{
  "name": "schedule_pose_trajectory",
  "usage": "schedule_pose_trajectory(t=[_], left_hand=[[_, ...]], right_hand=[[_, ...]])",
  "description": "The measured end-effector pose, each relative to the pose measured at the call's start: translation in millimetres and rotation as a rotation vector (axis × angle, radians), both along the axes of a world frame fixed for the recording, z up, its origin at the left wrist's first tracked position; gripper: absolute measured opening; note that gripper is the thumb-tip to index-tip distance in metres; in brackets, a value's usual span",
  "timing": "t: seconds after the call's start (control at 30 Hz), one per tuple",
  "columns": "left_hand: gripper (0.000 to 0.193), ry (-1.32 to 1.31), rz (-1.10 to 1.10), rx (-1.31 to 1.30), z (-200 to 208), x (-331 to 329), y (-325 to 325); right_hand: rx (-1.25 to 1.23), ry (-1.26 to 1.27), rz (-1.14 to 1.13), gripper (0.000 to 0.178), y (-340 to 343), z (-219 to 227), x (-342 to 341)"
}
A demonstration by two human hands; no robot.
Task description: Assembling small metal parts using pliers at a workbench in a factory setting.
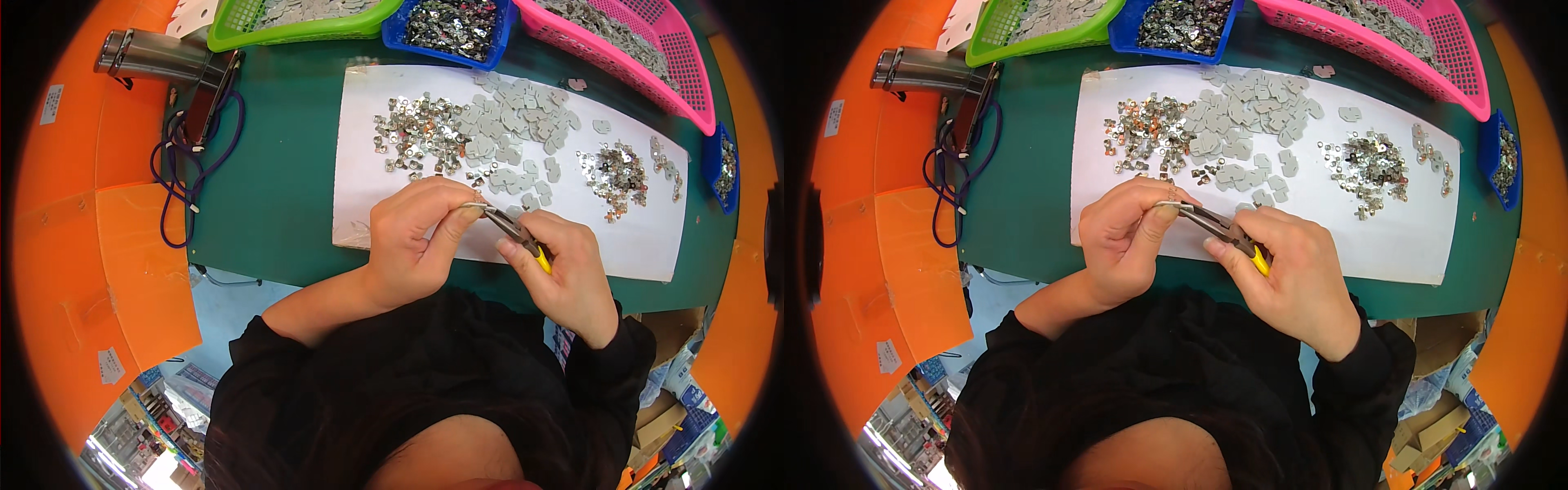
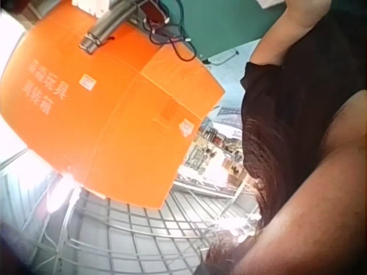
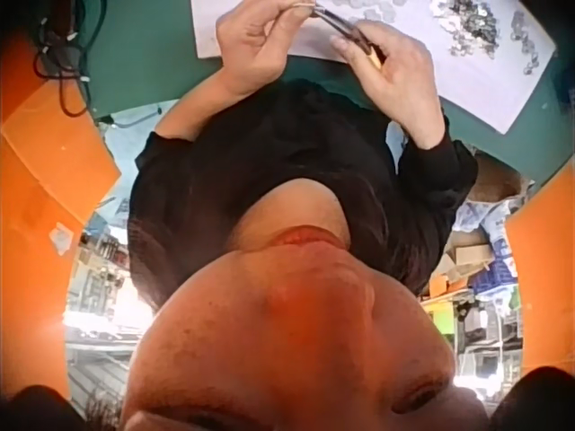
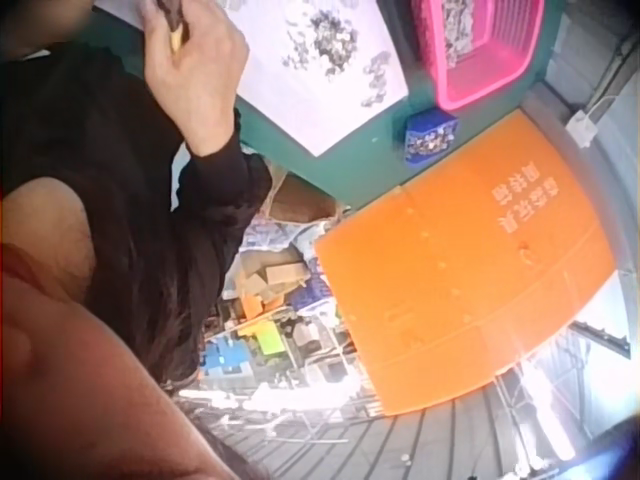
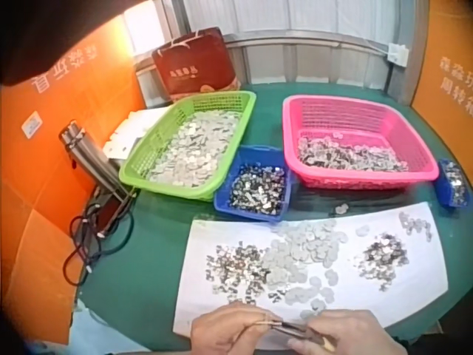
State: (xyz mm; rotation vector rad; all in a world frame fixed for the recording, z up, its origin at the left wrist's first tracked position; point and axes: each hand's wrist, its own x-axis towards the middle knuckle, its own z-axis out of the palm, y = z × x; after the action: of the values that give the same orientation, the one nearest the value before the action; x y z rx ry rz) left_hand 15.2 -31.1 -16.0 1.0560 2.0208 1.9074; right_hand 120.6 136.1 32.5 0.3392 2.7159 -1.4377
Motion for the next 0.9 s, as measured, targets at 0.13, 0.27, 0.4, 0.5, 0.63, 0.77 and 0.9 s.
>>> schedule_pose_trajectory(t=[0.13,0.27,0.4,0.5,0.63,0.77,0.9], left_hand=[[0.002,-0.020,0.004,0.000,-0.3,0.8,0.6],[0.002,-0.037,0.014,0.002,-0.8,2.0,0.9],[0.002,-0.040,0.023,-0.018,3.3,1.7,0.4],[0.004,-0.113,0.003,-0.045,8.5,1.2,0.2],[0.010,-0.316,-0.040,-0.045,8.8,3.7,-1.5],[0.013,-0.412,-0.055,0.023,11.1,6.2,0.6],[0.014,-0.519,-0.050,0.128,10.0,8.4,2.0]], right_hand=[[-0.104,-0.055,0.006,0.028,0.8,-0.6,-0.3],[-0.139,-0.060,0.005,0.027,-0.5,-2.6,0.5],[-0.070,-0.031,0.018,0.027,-0.6,-3.1,0.6],[-0.047,-0.004,0.006,0.025,-1.7,-5.9,1.6],[0.020,0.026,-0.013,0.027,-6.7,-9.1,3.0],[0.065,0.145,-0.080,0.027,-11.7,-14.8,2.0],[-0.004,0.088,-0.041,0.028,-9.3,-7.0,-0.7]])
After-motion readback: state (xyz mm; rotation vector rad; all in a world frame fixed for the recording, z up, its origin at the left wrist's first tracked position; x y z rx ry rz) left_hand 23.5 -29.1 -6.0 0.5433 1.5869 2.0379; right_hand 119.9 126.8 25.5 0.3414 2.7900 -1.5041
